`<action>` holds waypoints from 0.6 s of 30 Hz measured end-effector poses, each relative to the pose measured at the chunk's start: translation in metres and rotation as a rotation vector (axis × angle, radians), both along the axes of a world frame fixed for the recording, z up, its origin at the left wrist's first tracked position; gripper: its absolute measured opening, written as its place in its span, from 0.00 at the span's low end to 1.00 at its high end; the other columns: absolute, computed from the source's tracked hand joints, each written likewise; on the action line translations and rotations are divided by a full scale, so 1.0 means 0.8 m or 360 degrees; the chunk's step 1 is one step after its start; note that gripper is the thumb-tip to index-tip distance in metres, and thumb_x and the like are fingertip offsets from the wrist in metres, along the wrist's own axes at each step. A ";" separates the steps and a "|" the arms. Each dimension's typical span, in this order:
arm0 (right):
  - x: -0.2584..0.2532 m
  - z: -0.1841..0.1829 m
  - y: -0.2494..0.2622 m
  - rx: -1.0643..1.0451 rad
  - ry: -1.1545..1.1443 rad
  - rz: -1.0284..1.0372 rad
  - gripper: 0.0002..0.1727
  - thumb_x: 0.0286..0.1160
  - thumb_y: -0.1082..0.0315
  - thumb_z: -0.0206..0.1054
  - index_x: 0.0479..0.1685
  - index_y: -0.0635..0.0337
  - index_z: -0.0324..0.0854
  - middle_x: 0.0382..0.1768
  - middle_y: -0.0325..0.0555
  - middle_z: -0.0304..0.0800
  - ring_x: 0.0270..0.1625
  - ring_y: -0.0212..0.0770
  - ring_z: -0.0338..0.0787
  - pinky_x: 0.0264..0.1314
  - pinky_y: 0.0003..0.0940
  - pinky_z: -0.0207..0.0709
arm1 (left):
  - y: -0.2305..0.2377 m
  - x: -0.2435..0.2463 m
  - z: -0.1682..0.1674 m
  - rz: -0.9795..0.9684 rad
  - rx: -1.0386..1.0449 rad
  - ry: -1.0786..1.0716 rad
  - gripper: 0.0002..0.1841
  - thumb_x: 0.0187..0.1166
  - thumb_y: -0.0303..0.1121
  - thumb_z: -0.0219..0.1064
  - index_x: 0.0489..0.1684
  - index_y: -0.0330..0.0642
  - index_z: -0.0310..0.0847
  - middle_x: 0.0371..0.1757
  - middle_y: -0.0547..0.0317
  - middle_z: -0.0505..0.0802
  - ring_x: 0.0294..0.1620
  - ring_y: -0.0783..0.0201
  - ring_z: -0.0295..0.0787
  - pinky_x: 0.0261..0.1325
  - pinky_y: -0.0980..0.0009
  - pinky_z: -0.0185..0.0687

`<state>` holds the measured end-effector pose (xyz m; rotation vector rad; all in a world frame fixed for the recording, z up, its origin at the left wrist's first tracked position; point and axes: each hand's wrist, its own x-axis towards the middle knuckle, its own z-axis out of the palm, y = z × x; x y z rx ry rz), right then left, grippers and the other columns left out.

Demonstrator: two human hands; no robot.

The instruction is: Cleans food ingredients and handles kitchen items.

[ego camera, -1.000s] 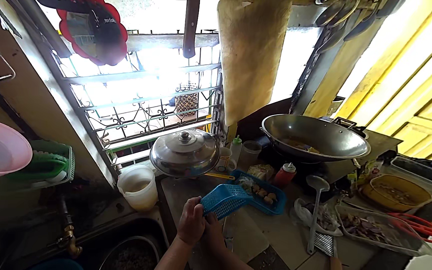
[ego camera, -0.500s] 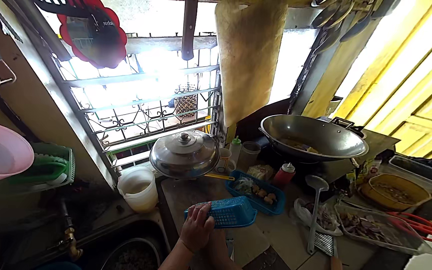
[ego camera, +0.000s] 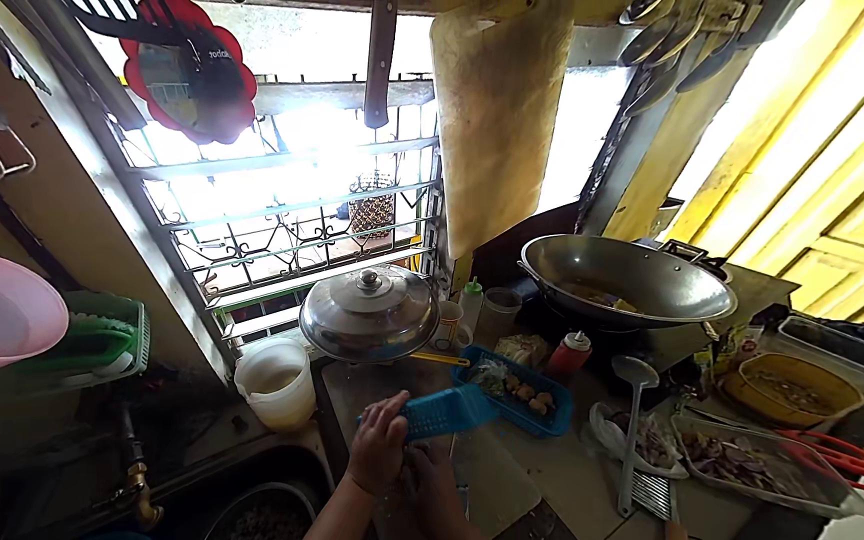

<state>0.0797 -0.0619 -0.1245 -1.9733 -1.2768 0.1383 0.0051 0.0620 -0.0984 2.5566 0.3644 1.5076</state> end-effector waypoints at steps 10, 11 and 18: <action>0.022 0.036 0.046 -0.0101 -0.0647 0.0252 0.25 0.70 0.81 0.63 0.70 0.66 0.84 0.75 0.62 0.83 0.82 0.62 0.77 0.85 0.56 0.68 | 0.020 -0.010 0.040 0.0216 -0.0711 -0.0077 0.17 0.58 0.11 0.63 0.47 0.27 0.75 0.66 0.38 0.88 0.63 0.49 0.91 0.63 0.57 0.88; 0.021 0.041 0.050 -0.0315 -0.0671 0.0340 0.26 0.75 0.80 0.59 0.75 0.67 0.79 0.79 0.62 0.78 0.85 0.62 0.72 0.89 0.59 0.59 | 0.017 -0.009 0.038 0.0216 -0.0683 -0.0106 0.17 0.57 0.11 0.63 0.47 0.26 0.75 0.66 0.37 0.88 0.64 0.49 0.91 0.63 0.57 0.88; -0.003 0.011 0.050 -0.0270 -0.0880 0.0307 0.21 0.78 0.74 0.62 0.69 0.67 0.84 0.72 0.58 0.86 0.78 0.57 0.82 0.83 0.59 0.68 | 0.003 -0.011 0.051 0.0214 -0.0585 -0.0115 0.11 0.63 0.13 0.60 0.44 0.20 0.73 0.67 0.27 0.86 0.66 0.46 0.90 0.65 0.56 0.87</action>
